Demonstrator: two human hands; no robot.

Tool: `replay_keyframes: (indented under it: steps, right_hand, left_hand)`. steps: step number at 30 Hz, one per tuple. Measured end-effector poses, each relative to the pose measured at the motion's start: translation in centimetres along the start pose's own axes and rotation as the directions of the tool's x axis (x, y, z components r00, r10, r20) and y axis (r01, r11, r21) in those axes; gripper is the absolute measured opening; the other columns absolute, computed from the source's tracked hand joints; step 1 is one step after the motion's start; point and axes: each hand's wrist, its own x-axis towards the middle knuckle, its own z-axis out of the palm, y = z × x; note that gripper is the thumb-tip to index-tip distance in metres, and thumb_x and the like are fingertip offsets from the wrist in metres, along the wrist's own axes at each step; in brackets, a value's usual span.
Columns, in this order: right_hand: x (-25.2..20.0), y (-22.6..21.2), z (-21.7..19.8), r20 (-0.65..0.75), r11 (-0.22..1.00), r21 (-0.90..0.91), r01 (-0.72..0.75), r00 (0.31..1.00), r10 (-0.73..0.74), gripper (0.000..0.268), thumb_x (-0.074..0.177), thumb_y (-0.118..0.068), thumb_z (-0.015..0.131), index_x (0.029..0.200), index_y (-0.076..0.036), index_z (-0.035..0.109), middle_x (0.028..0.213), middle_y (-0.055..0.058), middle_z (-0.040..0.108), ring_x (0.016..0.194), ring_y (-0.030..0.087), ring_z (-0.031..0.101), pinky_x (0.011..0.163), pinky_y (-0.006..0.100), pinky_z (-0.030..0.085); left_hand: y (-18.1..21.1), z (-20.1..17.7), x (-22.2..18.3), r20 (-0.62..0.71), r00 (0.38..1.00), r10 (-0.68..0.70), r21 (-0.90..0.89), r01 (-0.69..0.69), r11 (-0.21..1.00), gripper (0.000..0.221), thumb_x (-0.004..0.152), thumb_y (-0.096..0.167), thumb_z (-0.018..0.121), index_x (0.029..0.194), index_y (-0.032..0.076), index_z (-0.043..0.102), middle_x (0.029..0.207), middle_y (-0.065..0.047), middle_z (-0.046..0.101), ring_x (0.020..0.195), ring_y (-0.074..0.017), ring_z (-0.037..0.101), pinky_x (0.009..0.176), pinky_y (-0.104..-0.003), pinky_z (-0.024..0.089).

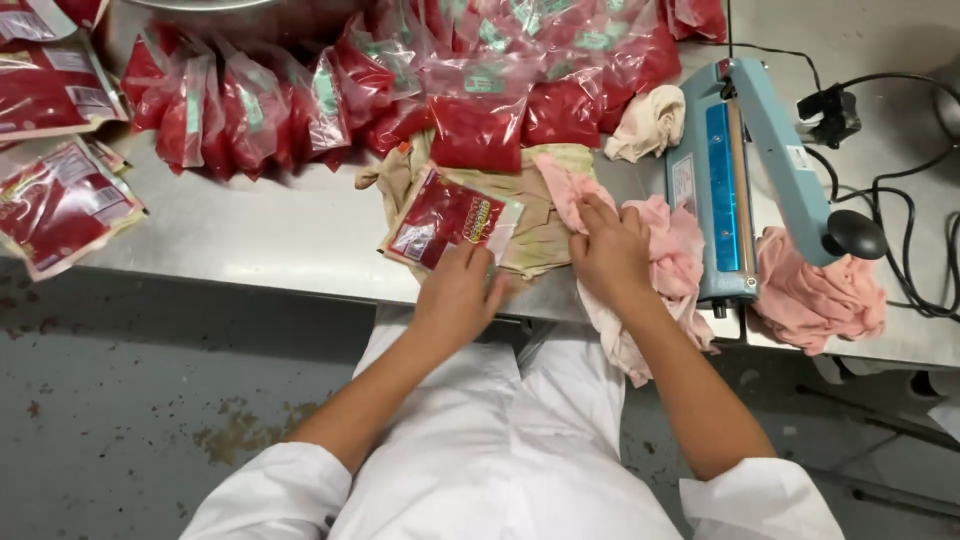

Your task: The person wipes individual sauce packets with a cloth, places the edge of the packets into a heat sealer, and presses down the sealer lever to close them.

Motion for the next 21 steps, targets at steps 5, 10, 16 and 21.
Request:
replay_keyframes:
  steps: [5, 10, 16, 21]
  right_hand:
    - [0.4, -3.4, -6.1, 0.195, 0.998, -0.023, 0.051, 0.980, -0.046, 0.062, 0.079, -0.050, 0.070, 0.130, -0.015, 0.071, 0.160, 0.011, 0.045, 0.139, 0.049, 0.031, 0.107, 0.070, 0.022]
    - [3.0, -4.4, -3.7, 0.162, 0.988, 0.117, 0.098, 0.980, -0.117, 0.056, 0.093, -0.039, 0.067, 0.142, -0.014, 0.059, 0.157, 0.014, 0.043, 0.141, 0.044, 0.037, 0.108, 0.061, 0.033]
    - [3.5, -2.4, -2.8, 0.083, 0.936, 0.347, 0.055, 0.993, -0.089, 0.034, 0.101, -0.014, 0.053, 0.128, -0.022, 0.072, 0.132, 0.002, 0.068, 0.121, 0.030, 0.057, 0.096, 0.045, 0.047]
    - [0.1, -5.7, 0.2, -0.264, 0.709, 0.550, 0.440, 0.898, -0.352, 0.032, 0.097, -0.003, 0.052, 0.123, -0.005, 0.070, 0.112, 0.021, 0.066, 0.106, 0.043, 0.057, 0.100, 0.052, 0.042]
  left_hand:
    - [-1.9, 3.4, -0.4, 0.245, 0.955, -0.167, 0.210, 0.116, 0.971, 0.024, 0.083, 0.009, 0.074, 0.102, -0.006, 0.068, 0.093, -0.020, 0.065, 0.085, -0.0355, 0.071, 0.075, -0.042, 0.060]
    - [-3.1, 1.6, 2.3, 0.390, 0.864, -0.319, 0.113, 0.299, 0.947, 0.023, 0.081, 0.019, 0.066, 0.089, 0.000, 0.075, 0.082, -0.020, 0.068, 0.080, -0.0431, 0.072, 0.071, -0.052, 0.058]
    - [-2.4, 0.3, 3.1, 0.422, 0.815, -0.396, 0.031, 0.424, 0.905, 0.020, 0.083, 0.025, 0.068, 0.080, 0.007, 0.076, 0.079, -0.022, 0.073, 0.088, -0.0460, 0.073, 0.078, -0.053, 0.058]
    - [-3.3, 1.0, 2.4, 0.403, 0.821, -0.404, -0.036, 0.455, 0.890, 0.022, 0.089, 0.024, 0.065, 0.083, 0.006, 0.078, 0.078, -0.019, 0.074, 0.087, -0.0422, 0.075, 0.076, -0.048, 0.059]
